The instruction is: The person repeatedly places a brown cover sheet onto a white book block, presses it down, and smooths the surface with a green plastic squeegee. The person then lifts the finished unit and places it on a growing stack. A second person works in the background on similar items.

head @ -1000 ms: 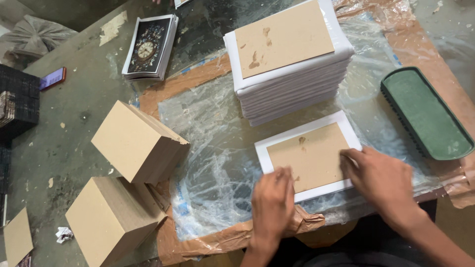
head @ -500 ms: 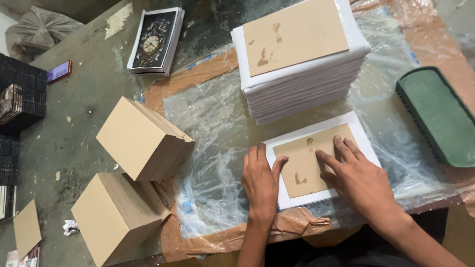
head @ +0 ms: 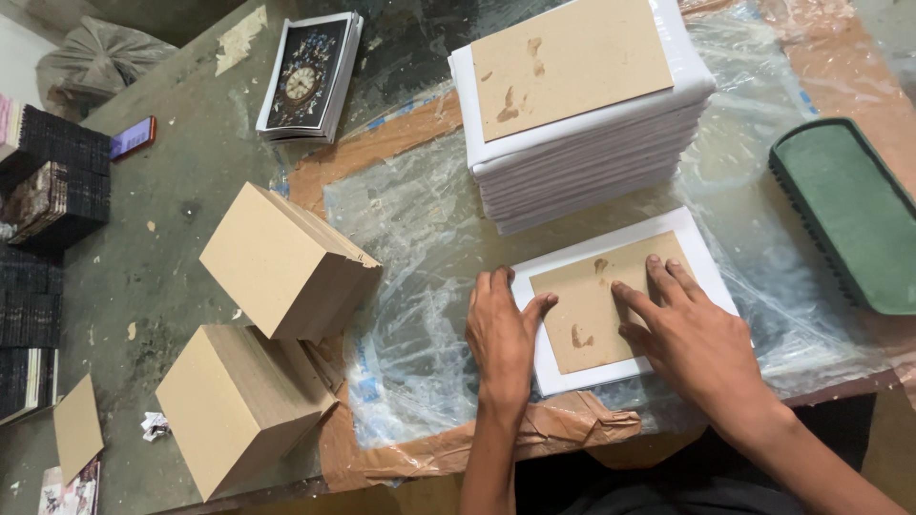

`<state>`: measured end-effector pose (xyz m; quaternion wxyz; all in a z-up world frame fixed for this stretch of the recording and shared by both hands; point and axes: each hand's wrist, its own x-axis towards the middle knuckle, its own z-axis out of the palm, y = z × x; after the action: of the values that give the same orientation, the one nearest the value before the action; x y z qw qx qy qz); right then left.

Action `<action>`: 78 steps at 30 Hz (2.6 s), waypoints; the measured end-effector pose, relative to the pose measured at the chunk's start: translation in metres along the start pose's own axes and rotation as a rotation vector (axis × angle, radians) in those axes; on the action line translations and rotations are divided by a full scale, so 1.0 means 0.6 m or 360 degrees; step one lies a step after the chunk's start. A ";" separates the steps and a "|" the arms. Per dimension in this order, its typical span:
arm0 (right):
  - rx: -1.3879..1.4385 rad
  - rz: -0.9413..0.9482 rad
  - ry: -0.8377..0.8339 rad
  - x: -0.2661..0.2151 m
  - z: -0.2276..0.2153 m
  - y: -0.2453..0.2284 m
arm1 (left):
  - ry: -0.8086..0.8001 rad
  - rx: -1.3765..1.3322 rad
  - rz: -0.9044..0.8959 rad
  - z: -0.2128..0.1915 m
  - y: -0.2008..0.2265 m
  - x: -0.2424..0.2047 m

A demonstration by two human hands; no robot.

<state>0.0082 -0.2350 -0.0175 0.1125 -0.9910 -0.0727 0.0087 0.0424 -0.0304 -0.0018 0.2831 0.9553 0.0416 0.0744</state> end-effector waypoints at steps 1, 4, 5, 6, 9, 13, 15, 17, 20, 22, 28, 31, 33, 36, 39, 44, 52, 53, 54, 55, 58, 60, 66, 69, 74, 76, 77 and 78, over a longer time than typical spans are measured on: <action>-0.0001 0.0001 -0.0002 0.000 0.002 0.001 | 0.0012 0.0009 0.0014 0.004 -0.003 -0.001; 0.0006 -0.0033 0.0078 -0.002 0.008 0.006 | -0.0233 0.0020 -0.0113 0.015 -0.011 -0.014; 0.0017 -0.0045 0.0116 -0.004 0.012 0.005 | -0.0190 0.0024 -0.0085 0.017 -0.013 -0.018; 0.0039 -0.0052 0.0131 -0.006 0.015 0.003 | -0.0147 0.0028 -0.0056 0.018 -0.013 -0.021; 0.0037 -0.0076 0.0154 -0.001 0.012 0.008 | 0.0033 -0.0035 0.0018 0.013 -0.004 -0.020; -0.0007 -0.0044 0.0072 -0.005 0.010 0.005 | 0.0031 -0.0058 0.0023 0.000 0.004 -0.014; -0.0009 -0.0050 0.0086 -0.006 0.009 0.004 | 0.0026 -0.0057 0.0010 0.001 0.005 -0.009; 0.0011 -0.0062 0.0146 -0.006 0.008 0.003 | 0.0001 -0.0050 -0.0021 0.002 0.004 -0.010; -0.0013 -0.0028 0.0053 -0.004 0.007 0.004 | -0.0047 -0.0050 -0.0056 0.009 0.001 -0.019; 0.0002 -0.0036 0.0098 -0.004 0.008 0.003 | -0.0021 -0.0065 -0.0042 0.009 -0.002 -0.020; -0.0015 -0.0034 0.0074 -0.003 0.008 0.004 | 0.0034 -0.0096 0.0034 0.001 0.005 -0.015; -0.0004 -0.0061 0.0115 -0.006 0.010 0.005 | -0.0013 -0.0095 -0.0026 -0.002 0.006 -0.008; 0.0002 -0.0068 0.0146 -0.006 0.012 0.005 | -0.0029 -0.0070 -0.0028 -0.005 0.005 -0.003; -0.0013 -0.0050 0.0125 -0.005 0.014 0.005 | -0.0038 -0.0045 -0.0047 -0.003 0.004 0.001; -0.0022 -0.0037 0.0127 -0.004 0.016 0.004 | -0.0037 -0.0038 -0.0066 0.002 -0.001 0.004; -0.0011 -0.0034 0.0142 -0.005 0.017 0.005 | -0.0150 -0.0048 -0.0128 0.010 -0.015 0.005; 0.0047 -0.0040 0.0194 -0.006 0.017 0.007 | 0.0014 -0.0049 -0.0236 0.015 -0.004 -0.040; 0.0046 -0.0042 0.0186 -0.008 0.016 0.006 | -0.0066 -0.0039 -0.0273 0.010 -0.003 -0.046; 0.0053 -0.0026 0.0187 -0.009 0.015 0.005 | -0.0146 -0.0029 -0.0310 0.004 -0.001 -0.053; 0.0058 -0.0020 0.0187 -0.008 0.013 0.005 | -0.0219 -0.0022 -0.0354 -0.001 0.002 -0.061; 0.0070 -0.0044 0.0240 -0.008 0.007 0.001 | -0.0361 -0.0089 -0.0390 -0.010 0.013 -0.115; 0.0061 -0.0057 0.0242 -0.009 0.004 -0.001 | -0.0192 -0.0137 -0.0320 0.002 0.022 -0.149; -0.0035 -0.0081 0.0221 -0.013 -0.001 -0.004 | 0.0014 -0.0163 -0.0113 0.030 0.028 -0.200; -0.0088 -0.0095 0.0217 -0.012 -0.003 -0.006 | -0.0002 -0.0170 -0.0138 0.031 0.029 -0.198; -0.0118 -0.0096 0.0246 -0.013 -0.006 -0.010 | 0.0010 -0.0268 -0.0136 0.025 0.027 -0.198; -0.0096 -0.0083 0.0208 -0.013 -0.006 -0.010 | 0.0048 -0.0329 -0.0124 0.023 0.021 -0.197; -0.0090 -0.0071 0.0193 -0.013 -0.007 -0.009 | 0.0029 -0.0439 -0.0194 0.023 0.018 -0.194; -0.0091 -0.0084 0.0203 -0.013 -0.007 -0.009 | 0.0008 -0.0550 -0.0263 0.021 0.013 -0.191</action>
<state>-0.0005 -0.2318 -0.0122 0.0886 -0.9900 -0.0917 -0.0596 -0.0684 -0.0575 -0.0216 0.4480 0.8856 0.1074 0.0593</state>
